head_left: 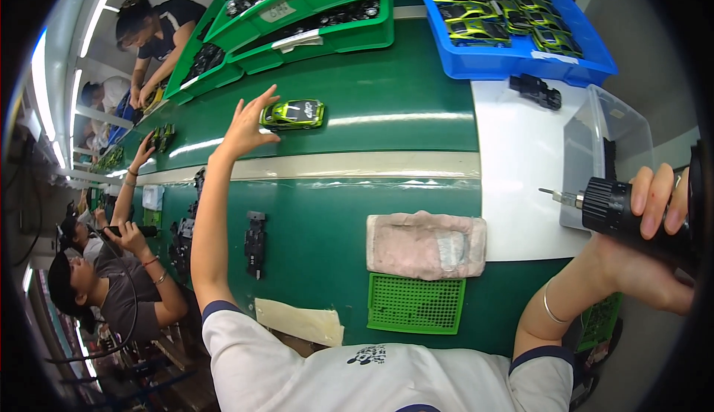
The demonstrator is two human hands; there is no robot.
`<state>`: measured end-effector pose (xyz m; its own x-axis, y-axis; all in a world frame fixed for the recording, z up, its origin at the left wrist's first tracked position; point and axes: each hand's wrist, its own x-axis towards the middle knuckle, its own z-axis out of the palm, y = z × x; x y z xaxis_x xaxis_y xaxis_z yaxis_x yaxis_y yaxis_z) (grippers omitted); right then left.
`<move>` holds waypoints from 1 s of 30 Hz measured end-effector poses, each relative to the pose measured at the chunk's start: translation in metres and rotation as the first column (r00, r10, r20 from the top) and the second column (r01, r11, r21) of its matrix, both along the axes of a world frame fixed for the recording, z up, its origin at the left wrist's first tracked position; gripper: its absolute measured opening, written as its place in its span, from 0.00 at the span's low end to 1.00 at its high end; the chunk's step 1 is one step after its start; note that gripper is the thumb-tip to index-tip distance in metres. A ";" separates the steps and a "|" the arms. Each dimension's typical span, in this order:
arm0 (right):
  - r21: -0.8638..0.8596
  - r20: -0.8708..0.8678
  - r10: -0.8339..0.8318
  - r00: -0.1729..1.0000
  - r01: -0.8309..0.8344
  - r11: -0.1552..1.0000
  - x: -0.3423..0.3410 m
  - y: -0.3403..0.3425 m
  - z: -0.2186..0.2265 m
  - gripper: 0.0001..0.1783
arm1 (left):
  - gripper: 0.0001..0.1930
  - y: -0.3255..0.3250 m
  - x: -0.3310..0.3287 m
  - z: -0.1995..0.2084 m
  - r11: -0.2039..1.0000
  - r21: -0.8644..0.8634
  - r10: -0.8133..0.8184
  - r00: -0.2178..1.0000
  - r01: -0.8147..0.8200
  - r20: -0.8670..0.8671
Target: The person assembles toy cars by fitting chassis parts onto car bodies, driving screws into the underside of each car using an electric screwdriver, and placing the finished cars onto the conveyor belt and into a storage container.
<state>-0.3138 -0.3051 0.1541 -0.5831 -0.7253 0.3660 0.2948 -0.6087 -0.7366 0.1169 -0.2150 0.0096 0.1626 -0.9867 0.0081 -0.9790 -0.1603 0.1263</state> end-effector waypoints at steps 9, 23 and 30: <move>-0.387 -0.347 0.535 0.770 -0.637 0.667 -0.029 -0.020 -0.032 0.42 | 0.44 0.036 0.107 -0.004 0.947 0.161 0.217 0.923 -0.278 0.317; -0.372 -0.112 0.640 0.760 -0.630 0.682 -0.032 -0.014 -0.033 0.45 | 0.31 -0.059 -0.093 0.005 0.971 0.042 -0.237 0.938 0.235 0.252; -0.407 -0.038 0.663 0.748 -0.618 0.673 -0.035 -0.008 -0.025 0.45 | 0.54 -0.058 -0.226 0.043 0.845 -0.529 -0.487 -0.296 0.076 -0.822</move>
<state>-0.3489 -0.3131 0.1294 -0.0775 -0.7551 0.6511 0.7762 -0.4555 -0.4360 -0.1092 -0.2725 0.0522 -0.1155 -0.9151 0.3863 0.3977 0.3138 0.8622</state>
